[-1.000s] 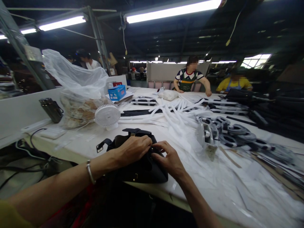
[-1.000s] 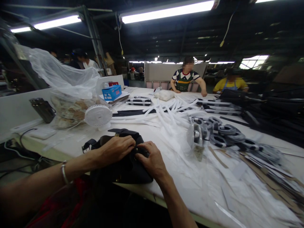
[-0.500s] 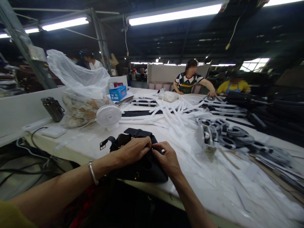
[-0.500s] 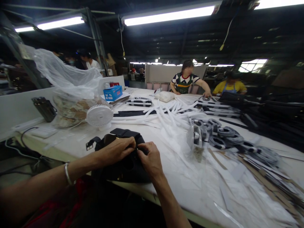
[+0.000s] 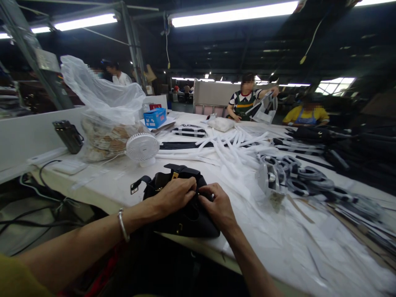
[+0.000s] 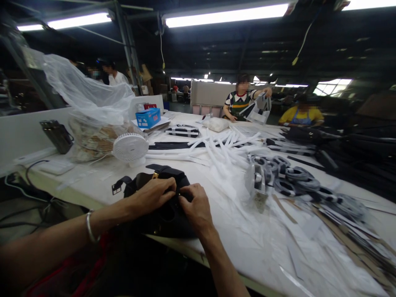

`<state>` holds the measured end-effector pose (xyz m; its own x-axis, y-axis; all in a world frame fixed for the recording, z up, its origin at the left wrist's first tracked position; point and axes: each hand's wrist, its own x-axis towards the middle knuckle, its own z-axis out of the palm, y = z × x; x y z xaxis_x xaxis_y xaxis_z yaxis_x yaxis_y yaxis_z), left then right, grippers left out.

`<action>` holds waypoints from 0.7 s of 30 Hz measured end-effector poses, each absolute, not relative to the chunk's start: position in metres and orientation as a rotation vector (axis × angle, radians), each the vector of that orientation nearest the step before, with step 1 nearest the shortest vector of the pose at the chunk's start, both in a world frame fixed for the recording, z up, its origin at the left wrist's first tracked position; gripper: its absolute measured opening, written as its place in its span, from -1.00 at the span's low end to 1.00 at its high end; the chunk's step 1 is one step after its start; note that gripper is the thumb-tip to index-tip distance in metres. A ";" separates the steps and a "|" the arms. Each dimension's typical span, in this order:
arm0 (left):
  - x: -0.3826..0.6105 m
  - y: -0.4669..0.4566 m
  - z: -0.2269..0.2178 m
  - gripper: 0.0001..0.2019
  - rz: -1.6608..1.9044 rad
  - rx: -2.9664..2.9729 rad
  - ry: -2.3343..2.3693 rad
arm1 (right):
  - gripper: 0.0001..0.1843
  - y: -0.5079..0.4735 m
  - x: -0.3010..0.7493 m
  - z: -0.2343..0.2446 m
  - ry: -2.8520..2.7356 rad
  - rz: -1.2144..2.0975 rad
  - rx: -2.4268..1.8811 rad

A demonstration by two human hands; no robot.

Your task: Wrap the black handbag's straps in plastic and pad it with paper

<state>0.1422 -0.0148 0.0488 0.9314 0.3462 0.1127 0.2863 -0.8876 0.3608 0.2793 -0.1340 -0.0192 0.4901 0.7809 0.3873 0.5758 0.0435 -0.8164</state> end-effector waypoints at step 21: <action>0.139 0.013 0.059 -0.79 -0.117 1.460 0.458 | -0.72 -0.134 0.283 0.001 -1.473 0.001 -1.346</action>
<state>0.1393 0.0126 0.0594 0.9084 0.1977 -0.3684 0.3500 0.1223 0.9287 0.2827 -0.1338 0.0011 0.2304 0.7035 0.6723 0.7026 0.3578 -0.6151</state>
